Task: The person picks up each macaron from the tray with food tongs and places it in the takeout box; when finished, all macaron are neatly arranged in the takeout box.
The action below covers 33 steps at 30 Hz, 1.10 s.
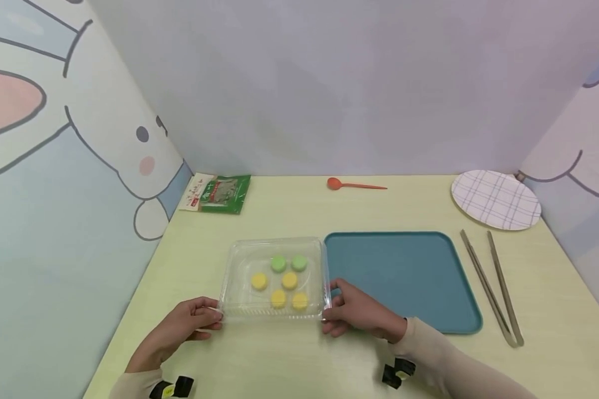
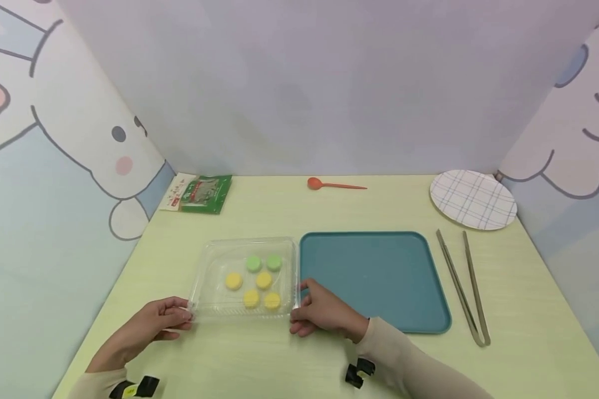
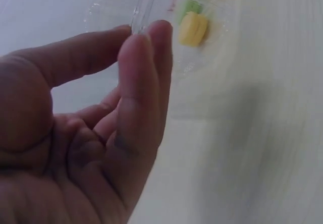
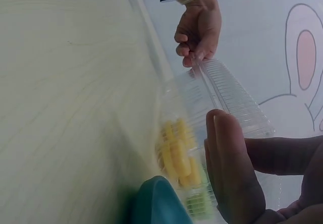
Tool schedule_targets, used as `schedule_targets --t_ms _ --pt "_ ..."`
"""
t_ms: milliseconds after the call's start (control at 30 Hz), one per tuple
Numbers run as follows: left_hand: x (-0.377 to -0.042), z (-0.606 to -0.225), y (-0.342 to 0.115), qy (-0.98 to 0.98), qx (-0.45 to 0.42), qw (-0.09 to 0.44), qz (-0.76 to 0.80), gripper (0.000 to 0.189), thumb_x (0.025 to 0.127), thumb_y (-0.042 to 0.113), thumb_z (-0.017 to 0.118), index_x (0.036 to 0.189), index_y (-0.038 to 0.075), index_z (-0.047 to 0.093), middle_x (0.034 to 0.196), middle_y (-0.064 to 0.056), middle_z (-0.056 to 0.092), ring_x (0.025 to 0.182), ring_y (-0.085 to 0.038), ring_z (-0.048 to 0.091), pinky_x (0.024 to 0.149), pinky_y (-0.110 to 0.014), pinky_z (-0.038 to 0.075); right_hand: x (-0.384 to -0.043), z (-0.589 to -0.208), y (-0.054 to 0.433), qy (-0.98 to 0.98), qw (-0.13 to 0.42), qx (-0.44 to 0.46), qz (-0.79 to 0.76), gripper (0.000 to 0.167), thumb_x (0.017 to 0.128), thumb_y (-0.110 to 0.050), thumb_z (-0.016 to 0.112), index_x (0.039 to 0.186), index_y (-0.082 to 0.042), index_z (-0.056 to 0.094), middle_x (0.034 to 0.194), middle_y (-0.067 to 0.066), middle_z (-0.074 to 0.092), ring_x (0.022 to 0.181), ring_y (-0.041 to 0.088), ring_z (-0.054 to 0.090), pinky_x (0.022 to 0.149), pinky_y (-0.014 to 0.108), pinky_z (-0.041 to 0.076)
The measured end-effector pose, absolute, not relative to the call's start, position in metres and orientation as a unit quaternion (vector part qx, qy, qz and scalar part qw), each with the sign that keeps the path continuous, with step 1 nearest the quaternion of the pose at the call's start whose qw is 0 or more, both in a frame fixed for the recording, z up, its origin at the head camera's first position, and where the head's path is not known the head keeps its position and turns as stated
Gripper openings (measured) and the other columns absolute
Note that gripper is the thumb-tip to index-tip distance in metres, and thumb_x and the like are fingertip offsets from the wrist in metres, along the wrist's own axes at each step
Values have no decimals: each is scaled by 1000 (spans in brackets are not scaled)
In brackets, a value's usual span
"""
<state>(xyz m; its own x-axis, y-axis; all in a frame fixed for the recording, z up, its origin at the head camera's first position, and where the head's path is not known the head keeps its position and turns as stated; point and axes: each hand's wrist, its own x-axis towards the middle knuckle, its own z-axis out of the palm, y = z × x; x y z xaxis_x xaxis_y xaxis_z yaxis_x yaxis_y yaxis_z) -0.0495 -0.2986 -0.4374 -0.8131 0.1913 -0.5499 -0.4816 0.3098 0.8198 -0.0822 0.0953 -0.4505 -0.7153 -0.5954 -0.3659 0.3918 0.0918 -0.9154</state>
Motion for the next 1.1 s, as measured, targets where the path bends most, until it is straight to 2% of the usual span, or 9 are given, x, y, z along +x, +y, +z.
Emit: schedule_targets --t_ms 400,767,967,1100 --pt "-49 -446 -298 740 -101 266 609 39 100 16 65 124 -12 52 100 -8 70 92 -18 70 78 -32 56 -82 -454 91 625 352 -65 -694 56 94 1 64 137 10 29 89 20 66 70 23 70 66 37 58" --pt "-51 -451 -299 729 -114 258 623 33 97 12 67 118 -10 54 96 -6 69 88 -16 70 77 -31 57 -82 -457 87 625 339 -61 -700 57 93 1 65 137 8 29 85 17 66 67 21 69 63 34 58" --pt "-52 -446 -302 744 -94 269 605 42 100 16 64 126 -13 49 103 -8 69 94 -19 70 81 -34 56 -80 -460 86 620 343 -51 -704 56 95 -3 65 137 6 30 90 17 68 71 21 70 65 36 58" --pt "-53 -435 -306 790 -102 248 551 50 103 21 61 139 -11 46 113 -12 68 104 -24 67 86 -40 55 -81 -458 91 648 334 -73 -681 60 97 -12 67 141 5 30 96 18 69 79 30 71 68 41 58"
